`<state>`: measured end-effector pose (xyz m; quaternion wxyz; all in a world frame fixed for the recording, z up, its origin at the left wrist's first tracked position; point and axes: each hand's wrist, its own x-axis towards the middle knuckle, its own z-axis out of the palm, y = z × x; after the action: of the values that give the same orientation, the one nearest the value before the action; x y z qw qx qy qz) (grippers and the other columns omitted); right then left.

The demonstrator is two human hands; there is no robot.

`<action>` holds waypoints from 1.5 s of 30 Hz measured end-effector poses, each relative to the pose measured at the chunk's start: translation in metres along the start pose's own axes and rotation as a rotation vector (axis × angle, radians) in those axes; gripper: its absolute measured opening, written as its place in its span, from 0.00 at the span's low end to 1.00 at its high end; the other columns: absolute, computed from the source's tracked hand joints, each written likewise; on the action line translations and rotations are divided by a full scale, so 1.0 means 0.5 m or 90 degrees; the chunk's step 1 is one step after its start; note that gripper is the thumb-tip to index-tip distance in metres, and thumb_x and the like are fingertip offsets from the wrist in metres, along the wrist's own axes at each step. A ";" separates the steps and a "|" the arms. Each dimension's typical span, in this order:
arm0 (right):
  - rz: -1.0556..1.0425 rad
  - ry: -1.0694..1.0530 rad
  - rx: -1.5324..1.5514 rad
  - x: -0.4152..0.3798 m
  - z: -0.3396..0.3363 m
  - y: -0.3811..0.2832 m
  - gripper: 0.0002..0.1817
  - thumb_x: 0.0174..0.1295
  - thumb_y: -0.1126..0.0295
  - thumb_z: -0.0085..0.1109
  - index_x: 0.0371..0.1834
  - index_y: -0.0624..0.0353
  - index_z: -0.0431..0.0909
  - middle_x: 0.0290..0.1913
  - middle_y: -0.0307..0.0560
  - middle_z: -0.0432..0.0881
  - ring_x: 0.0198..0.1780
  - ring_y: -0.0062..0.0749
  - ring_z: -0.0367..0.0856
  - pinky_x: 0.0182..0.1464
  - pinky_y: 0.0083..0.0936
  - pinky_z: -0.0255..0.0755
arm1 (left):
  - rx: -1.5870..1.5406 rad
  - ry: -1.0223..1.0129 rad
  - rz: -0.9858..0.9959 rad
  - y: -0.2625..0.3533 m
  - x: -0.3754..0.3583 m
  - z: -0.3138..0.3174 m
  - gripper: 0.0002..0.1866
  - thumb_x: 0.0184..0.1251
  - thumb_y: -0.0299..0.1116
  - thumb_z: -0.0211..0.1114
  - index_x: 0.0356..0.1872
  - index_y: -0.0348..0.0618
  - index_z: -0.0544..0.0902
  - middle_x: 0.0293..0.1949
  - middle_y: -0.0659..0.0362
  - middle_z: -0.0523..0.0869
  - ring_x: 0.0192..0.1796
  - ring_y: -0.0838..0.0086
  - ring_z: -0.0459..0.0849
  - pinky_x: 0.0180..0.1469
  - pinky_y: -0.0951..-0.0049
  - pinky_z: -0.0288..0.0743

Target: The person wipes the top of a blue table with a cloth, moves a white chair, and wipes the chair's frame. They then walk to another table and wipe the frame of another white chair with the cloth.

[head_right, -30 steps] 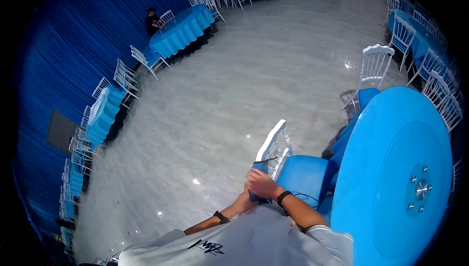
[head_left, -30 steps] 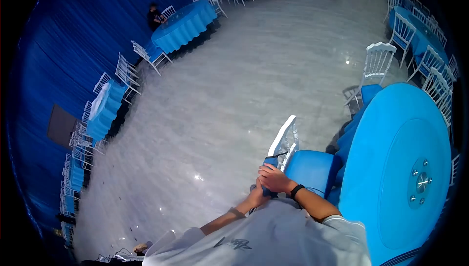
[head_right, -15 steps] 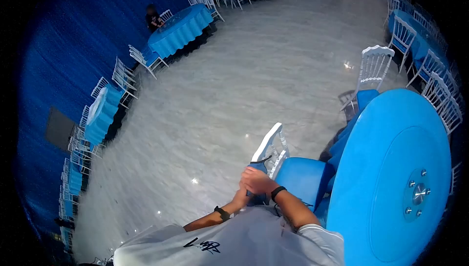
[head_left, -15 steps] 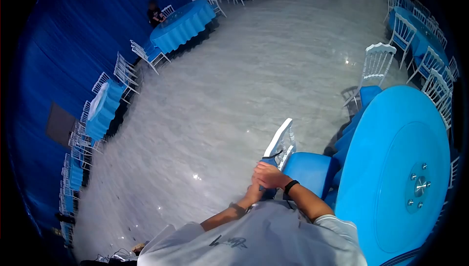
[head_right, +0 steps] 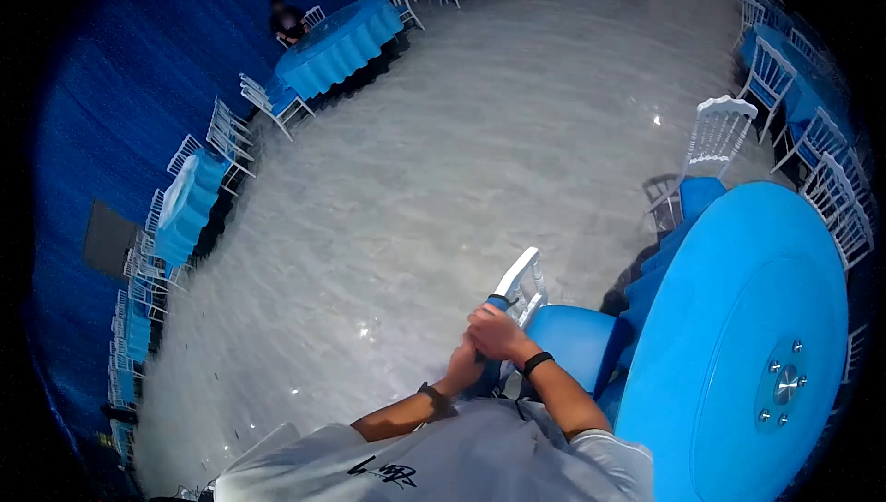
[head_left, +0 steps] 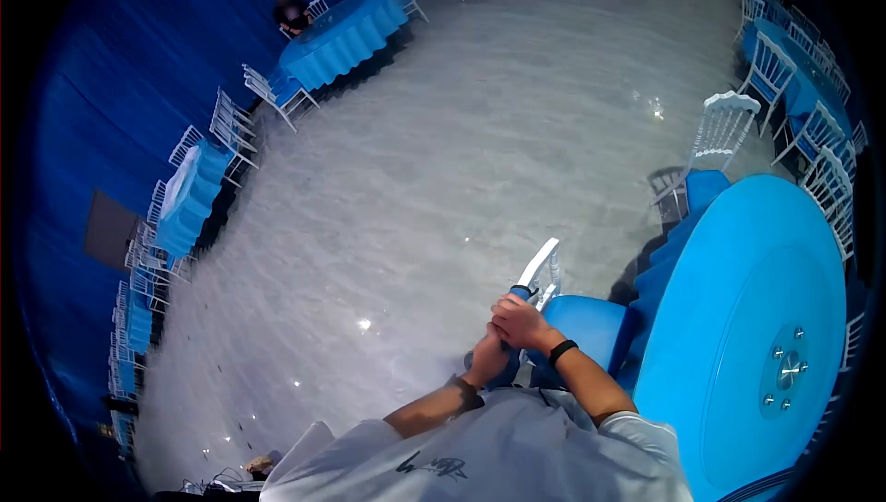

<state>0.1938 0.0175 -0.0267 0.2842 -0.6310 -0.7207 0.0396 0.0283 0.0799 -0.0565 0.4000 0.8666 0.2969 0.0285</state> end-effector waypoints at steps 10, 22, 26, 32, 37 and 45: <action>0.056 0.133 -0.044 0.027 -0.051 0.142 0.08 0.59 0.64 0.66 0.29 0.55 0.80 0.38 0.44 0.79 0.51 0.44 0.78 0.61 0.38 0.72 | 0.094 0.019 -0.080 0.101 0.175 -0.005 0.17 0.73 0.40 0.64 0.52 0.44 0.70 0.36 0.43 0.89 0.40 0.42 0.89 0.40 0.44 0.80; 0.175 0.104 -0.046 0.037 -0.096 0.257 0.08 0.58 0.64 0.63 0.30 0.56 0.82 0.35 0.48 0.80 0.47 0.46 0.78 0.59 0.40 0.70 | 0.141 -0.098 -0.147 0.157 0.329 -0.007 0.19 0.74 0.45 0.61 0.56 0.49 0.67 0.46 0.41 0.89 0.51 0.39 0.87 0.51 0.41 0.80; 0.203 0.050 -0.096 0.051 -0.089 0.281 0.11 0.59 0.61 0.60 0.26 0.54 0.85 0.33 0.46 0.84 0.45 0.43 0.81 0.59 0.39 0.70 | 0.118 -0.104 -0.151 0.131 0.366 0.012 0.24 0.69 0.51 0.65 0.57 0.50 0.73 0.49 0.42 0.90 0.55 0.42 0.88 0.54 0.44 0.81; 0.252 -0.205 -0.175 0.074 -0.086 0.318 0.16 0.60 0.57 0.57 0.25 0.53 0.90 0.33 0.48 0.91 0.38 0.44 0.89 0.55 0.38 0.76 | 0.116 -0.089 -0.142 0.143 0.388 0.026 0.28 0.63 0.60 0.69 0.55 0.50 0.84 0.52 0.43 0.90 0.58 0.47 0.88 0.57 0.49 0.82; 0.284 -0.287 -0.141 0.100 -0.121 0.330 0.15 0.60 0.58 0.57 0.27 0.52 0.91 0.34 0.53 0.91 0.38 0.50 0.91 0.47 0.42 0.82 | 0.179 -0.042 -0.162 0.140 0.403 0.044 0.25 0.63 0.58 0.67 0.49 0.49 0.87 0.49 0.48 0.92 0.54 0.48 0.89 0.55 0.51 0.84; 0.380 -0.230 -0.095 0.111 -0.089 0.376 0.16 0.61 0.57 0.57 0.30 0.54 0.90 0.37 0.55 0.91 0.42 0.54 0.90 0.45 0.48 0.82 | 0.206 -0.035 -0.170 0.218 0.398 0.035 0.17 0.68 0.49 0.64 0.42 0.47 0.87 0.43 0.47 0.92 0.49 0.49 0.90 0.50 0.50 0.84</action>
<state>0.3785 0.0936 -0.0476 0.0807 -0.8157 -0.5441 0.1792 0.2506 0.1202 -0.0286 0.2636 0.8730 0.3989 -0.0962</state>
